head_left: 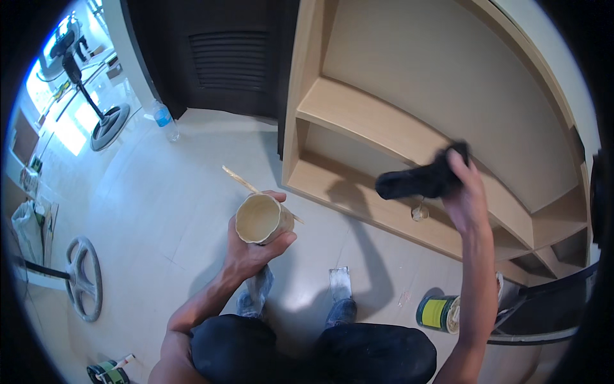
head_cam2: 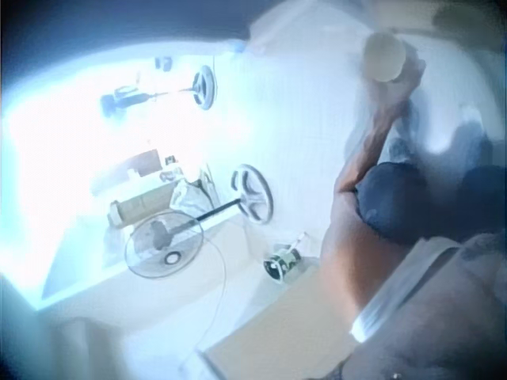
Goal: The person applies a finish to a wooden cabinet using a small brush and a cloth. They dip the brush into a container, apply the finish to the edges and surfaces, and wipe the area with a cloth. The person repeats this process on different sections of the cabinet.
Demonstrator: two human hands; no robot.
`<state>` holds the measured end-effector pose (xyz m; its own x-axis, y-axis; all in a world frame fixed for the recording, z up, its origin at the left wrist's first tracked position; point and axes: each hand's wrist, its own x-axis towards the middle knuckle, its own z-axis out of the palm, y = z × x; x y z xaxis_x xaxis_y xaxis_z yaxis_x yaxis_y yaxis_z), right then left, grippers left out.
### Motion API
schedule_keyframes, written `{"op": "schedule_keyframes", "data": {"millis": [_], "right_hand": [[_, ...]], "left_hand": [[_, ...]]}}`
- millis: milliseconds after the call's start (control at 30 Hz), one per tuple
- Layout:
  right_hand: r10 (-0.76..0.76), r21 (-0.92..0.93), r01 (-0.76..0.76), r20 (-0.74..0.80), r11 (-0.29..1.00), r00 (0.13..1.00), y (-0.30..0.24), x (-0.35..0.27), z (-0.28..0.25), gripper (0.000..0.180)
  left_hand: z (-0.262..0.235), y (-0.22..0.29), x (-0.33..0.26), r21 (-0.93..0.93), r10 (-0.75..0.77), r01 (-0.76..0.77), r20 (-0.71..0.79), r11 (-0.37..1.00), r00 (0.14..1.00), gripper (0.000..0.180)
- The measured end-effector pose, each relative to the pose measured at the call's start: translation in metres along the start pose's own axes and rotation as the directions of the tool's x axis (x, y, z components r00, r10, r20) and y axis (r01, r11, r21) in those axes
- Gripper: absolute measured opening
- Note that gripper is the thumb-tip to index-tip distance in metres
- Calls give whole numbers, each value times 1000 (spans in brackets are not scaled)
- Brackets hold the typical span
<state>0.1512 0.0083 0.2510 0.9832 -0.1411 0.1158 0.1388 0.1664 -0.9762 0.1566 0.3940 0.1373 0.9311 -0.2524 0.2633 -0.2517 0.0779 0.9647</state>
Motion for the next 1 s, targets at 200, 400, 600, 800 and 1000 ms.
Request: {"op": "schedule_keyframes", "data": {"millis": [200, 400, 600, 800, 1000], "right_hand": [[-272, -864, 263, 154, 430, 950, 44, 161, 93, 44], [-157, -897, 9, -68, 441, 985, 82, 220, 147, 33], [-395, -874, 264, 92, 408, 914, 114, 247, 137, 38], [-430, -882, 342, 184, 325, 884, 119, 235, 142, 37], [-372, -895, 342, 224, 288, 901, 114, 204, 152, 32]], "left_hand": [[-3, 1, -2, -17, -55, 54, -80, 998, 995, 58], [-20, -5, -6, -16, -80, 79, -124, 997, 989, 58], [-34, -20, -3, -58, -101, 94, -134, 994, 986, 58], [-38, -31, 1, -26, -167, 165, -74, 986, 983, 58], [-23, -37, 9, -84, -170, 167, -38, 982, 985, 65]]}}
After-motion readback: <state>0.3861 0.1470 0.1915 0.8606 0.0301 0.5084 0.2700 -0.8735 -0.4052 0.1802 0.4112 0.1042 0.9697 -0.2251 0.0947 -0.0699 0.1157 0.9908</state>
